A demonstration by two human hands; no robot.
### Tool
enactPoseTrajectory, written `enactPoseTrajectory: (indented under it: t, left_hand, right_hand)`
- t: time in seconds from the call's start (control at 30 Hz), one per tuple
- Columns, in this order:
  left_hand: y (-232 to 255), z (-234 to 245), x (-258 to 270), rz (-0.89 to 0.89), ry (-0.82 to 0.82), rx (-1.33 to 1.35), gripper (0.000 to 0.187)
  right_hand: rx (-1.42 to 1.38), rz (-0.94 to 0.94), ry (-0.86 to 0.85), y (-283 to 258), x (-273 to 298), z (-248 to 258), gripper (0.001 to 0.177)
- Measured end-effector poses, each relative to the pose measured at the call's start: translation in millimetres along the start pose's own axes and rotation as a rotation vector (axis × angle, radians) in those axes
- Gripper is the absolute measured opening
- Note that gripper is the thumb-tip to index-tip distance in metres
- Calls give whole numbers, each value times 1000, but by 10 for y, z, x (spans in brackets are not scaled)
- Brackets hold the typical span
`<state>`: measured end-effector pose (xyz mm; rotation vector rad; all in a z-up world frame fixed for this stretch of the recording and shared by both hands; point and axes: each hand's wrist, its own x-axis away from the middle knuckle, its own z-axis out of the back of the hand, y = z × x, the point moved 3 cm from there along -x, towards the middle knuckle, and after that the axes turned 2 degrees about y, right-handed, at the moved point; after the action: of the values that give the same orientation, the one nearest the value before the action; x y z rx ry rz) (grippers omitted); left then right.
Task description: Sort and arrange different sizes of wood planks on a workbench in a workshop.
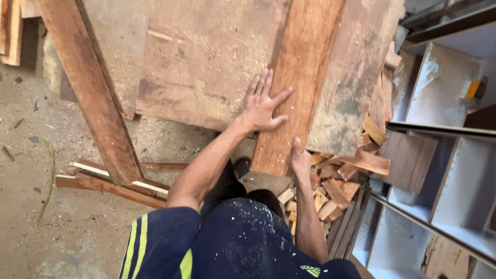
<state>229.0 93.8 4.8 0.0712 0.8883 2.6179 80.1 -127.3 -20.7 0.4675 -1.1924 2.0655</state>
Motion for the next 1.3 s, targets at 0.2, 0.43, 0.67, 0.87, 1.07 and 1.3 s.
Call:
enactPoseTrajectory:
  t: [0.2,0.43,0.67,0.87,1.07,1.3]
  left_hand:
    - [48,6,-22,36,-24,-3,81]
    - [49,54,-34,41,-43,4,83]
    - [28,4,-40,67,-47,14,85]
    - [30,27,-5,35,-20,15,89]
    - [-3,-43,-6,19,0,-11,89]
    - [-25,47,71,-35,6,-5,108]
  right_hand:
    - [324,682,-38,-278,791,232,78]
    - [627,1053,271,646,358,220,54]
    - [609,1032,283,-60,339,253,61]
    - [545,1027,281,-224,-4,225,62]
    - [635,1003,298,-350,-387,206,68]
    - [534,1073,319,-591,-728,203,65]
